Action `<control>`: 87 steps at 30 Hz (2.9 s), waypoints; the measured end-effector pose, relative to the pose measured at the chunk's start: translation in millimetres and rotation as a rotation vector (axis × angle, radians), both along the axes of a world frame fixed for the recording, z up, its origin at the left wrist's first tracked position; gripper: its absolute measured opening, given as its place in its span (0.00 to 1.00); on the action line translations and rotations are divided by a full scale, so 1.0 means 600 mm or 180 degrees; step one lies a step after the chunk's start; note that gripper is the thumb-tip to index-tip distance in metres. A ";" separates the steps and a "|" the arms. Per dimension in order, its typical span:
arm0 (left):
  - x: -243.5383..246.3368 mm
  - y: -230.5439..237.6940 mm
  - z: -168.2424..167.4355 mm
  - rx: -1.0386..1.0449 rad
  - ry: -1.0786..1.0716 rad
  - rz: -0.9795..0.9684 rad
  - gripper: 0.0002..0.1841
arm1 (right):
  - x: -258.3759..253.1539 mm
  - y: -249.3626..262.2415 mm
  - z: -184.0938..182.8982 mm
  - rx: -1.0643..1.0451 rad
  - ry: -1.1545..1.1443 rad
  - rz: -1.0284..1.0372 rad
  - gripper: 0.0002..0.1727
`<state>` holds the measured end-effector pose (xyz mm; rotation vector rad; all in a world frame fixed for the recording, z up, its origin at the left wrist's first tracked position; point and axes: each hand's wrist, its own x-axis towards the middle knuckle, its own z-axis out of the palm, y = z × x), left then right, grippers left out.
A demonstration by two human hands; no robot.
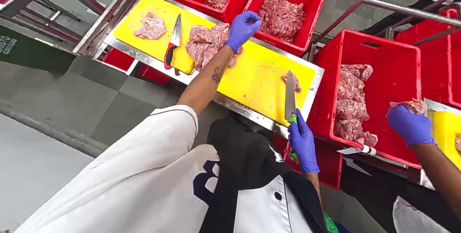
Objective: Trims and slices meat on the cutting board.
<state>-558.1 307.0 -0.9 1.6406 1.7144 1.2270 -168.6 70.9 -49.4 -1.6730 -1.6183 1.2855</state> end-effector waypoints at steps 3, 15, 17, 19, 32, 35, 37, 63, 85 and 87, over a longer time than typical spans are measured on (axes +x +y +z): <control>-0.068 -0.076 -0.005 -0.0006 -0.0075 0.0322 0.15 | -0.033 -0.005 -0.018 -0.0116 -0.0205 0.0765 0.30; -0.158 -0.284 -0.061 0.0136 0.0734 0.1329 0.12 | -0.034 0.086 -0.057 -0.0306 -0.0307 0.0496 0.30; -0.156 -0.296 -0.078 -0.0102 0.1242 0.1417 0.12 | -0.019 0.101 -0.052 -0.0208 -0.0461 0.0237 0.30; -0.163 -0.303 -0.094 -0.0225 0.1427 0.1610 0.11 | -0.019 0.102 -0.041 -0.0089 -0.0499 0.0253 0.30; -0.075 -0.251 -0.132 -0.1343 0.2487 0.0576 0.18 | -0.189 0.005 -0.056 -0.0192 -0.0152 0.1177 0.28; -0.103 -0.249 -0.120 -0.1261 0.2021 0.0380 0.16 | -0.199 -0.014 -0.058 -0.0200 -0.0136 0.1062 0.28; -0.129 -0.256 -0.118 -0.0891 0.1447 0.0287 0.14 | -0.194 -0.023 -0.051 -0.0187 -0.0101 0.0947 0.28; 0.172 -0.221 -0.146 -0.1184 0.2010 -0.0370 0.33 | 0.023 -0.056 -0.026 -0.0143 -0.0073 -0.0167 0.28; 0.134 -0.209 -0.055 -0.1668 -0.1891 -0.1038 0.10 | 0.000 0.001 0.067 0.0265 0.0765 -0.0364 0.33; 0.098 -0.221 -0.087 -0.1804 -0.0019 -0.0783 0.17 | -0.025 0.008 0.066 0.0203 0.0895 -0.0328 0.34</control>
